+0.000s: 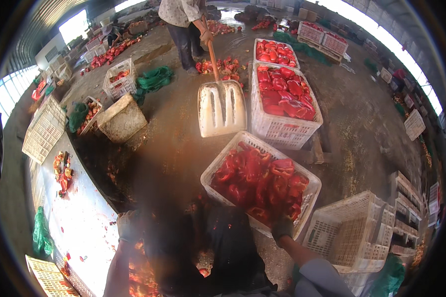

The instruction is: The person sits on the floor and cuts red bell peppers into pieces using a knife on a metal table, placing the cut pieces into a white crate. A coworker sweeps debris nearby.

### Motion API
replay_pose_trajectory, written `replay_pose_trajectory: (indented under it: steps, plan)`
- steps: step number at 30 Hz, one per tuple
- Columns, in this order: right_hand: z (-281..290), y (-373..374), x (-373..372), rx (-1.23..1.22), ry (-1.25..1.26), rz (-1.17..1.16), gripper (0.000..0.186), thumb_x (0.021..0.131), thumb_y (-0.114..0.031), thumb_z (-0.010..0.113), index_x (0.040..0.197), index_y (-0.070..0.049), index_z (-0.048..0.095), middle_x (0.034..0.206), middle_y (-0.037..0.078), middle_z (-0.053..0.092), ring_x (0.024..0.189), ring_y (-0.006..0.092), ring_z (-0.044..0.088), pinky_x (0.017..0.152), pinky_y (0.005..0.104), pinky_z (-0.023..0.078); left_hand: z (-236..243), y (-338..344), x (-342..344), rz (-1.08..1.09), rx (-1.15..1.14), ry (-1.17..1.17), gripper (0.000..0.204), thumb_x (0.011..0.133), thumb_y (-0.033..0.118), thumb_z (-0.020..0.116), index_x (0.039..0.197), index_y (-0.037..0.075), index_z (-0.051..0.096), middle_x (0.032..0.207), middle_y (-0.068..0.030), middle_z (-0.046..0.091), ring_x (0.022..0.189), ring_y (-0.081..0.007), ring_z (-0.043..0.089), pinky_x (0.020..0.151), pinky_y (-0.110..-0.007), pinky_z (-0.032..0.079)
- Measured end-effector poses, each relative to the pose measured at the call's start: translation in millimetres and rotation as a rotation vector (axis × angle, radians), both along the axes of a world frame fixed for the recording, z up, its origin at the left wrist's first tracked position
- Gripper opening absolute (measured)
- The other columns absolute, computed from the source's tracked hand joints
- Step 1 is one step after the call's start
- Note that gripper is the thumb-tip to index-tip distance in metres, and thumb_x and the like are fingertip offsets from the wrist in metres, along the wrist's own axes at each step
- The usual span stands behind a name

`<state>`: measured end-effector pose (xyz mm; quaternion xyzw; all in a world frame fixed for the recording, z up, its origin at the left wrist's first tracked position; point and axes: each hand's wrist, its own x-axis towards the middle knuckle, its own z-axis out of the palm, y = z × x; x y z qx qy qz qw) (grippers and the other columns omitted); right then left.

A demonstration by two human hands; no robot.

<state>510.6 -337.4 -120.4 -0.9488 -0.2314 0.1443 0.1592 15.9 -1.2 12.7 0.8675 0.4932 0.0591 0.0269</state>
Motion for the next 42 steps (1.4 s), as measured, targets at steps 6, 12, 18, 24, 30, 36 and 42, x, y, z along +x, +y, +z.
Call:
replay_pose_trajectory:
  steps: [6,12,18,24,30,36,42]
  plan:
    - [8.2,2.1,-3.6,-0.03,0.009,-0.033,0.032,0.099,-0.03,0.062,0.107,-0.004,0.079,0.11,0.029,0.078,0.11,0.0473,0.075,0.094,0.0565,0.06,-2.4,0.6,0.5,0.014,-0.004,0.019,0.03,0.093,0.041,0.069,0.105,0.016,0.079,0.1,-0.0125,0.077,0.1,-0.0342,0.073,0.101,-0.05,0.049]
    - [3.7,2.3,-5.0,-0.022,-0.015,-0.063,0.031,0.098,-0.028,0.061,0.109,-0.006,0.08,0.111,0.028,0.078,0.11,0.0474,0.074,0.095,0.0567,0.059,-12.3,5.7,-10.1,0.003,-0.066,0.142,0.038,0.086,0.041,0.071,0.114,0.016,0.077,0.109,-0.0119,0.076,0.108,-0.0339,0.072,0.106,-0.048,0.048]
    - [14.8,7.1,-9.8,0.033,0.019,-0.062,0.031,0.095,-0.027,0.064,0.11,-0.004,0.08,0.11,0.029,0.078,0.111,0.0467,0.075,0.095,0.0564,0.06,-6.5,2.9,-10.3,0.032,-0.074,0.086,0.036,0.087,0.038,0.07,0.115,0.016,0.077,0.108,-0.0117,0.076,0.108,-0.0335,0.072,0.106,-0.048,0.047]
    - [0.9,-3.7,-1.5,0.001,0.0,-0.092,0.033,0.094,-0.029,0.066,0.11,-0.003,0.081,0.109,0.029,0.078,0.107,0.0479,0.076,0.092,0.0573,0.061,-9.9,5.2,-4.9,0.007,-0.078,0.084,0.033,0.088,0.037,0.07,0.113,0.016,0.077,0.107,-0.0114,0.076,0.106,-0.0338,0.072,0.105,-0.049,0.048]
    - [7.8,0.5,-7.4,0.034,-0.025,-0.057,0.032,0.094,-0.03,0.067,0.109,-0.005,0.08,0.108,0.03,0.077,0.107,0.0484,0.075,0.092,0.0586,0.06,-7.9,3.0,-10.2,-0.014,-0.032,0.059,0.028,0.087,0.036,0.071,0.106,0.016,0.075,0.104,-0.0117,0.075,0.104,-0.0349,0.072,0.102,-0.049,0.048]
    - [2.5,-1.9,-1.4,0.051,-0.013,0.016,0.03,0.096,-0.028,0.066,0.11,-0.004,0.078,0.108,0.03,0.077,0.107,0.0492,0.074,0.092,0.0589,0.06,3.3,-0.3,0.2,-0.015,-0.012,-0.001,0.026,0.091,0.039,0.072,0.102,0.016,0.077,0.097,-0.0114,0.076,0.097,-0.0352,0.073,0.097,-0.05,0.049]
    - [-1.1,-0.1,-0.5,0.015,-0.005,0.002,0.03,0.098,-0.028,0.065,0.112,-0.005,0.078,0.109,0.03,0.077,0.107,0.0492,0.074,0.091,0.0591,0.06,4.2,-1.4,3.3,-0.01,0.029,-0.016,0.03,0.094,0.046,0.071,0.099,0.017,0.08,0.094,-0.0117,0.077,0.095,-0.0352,0.074,0.097,-0.05,0.049]
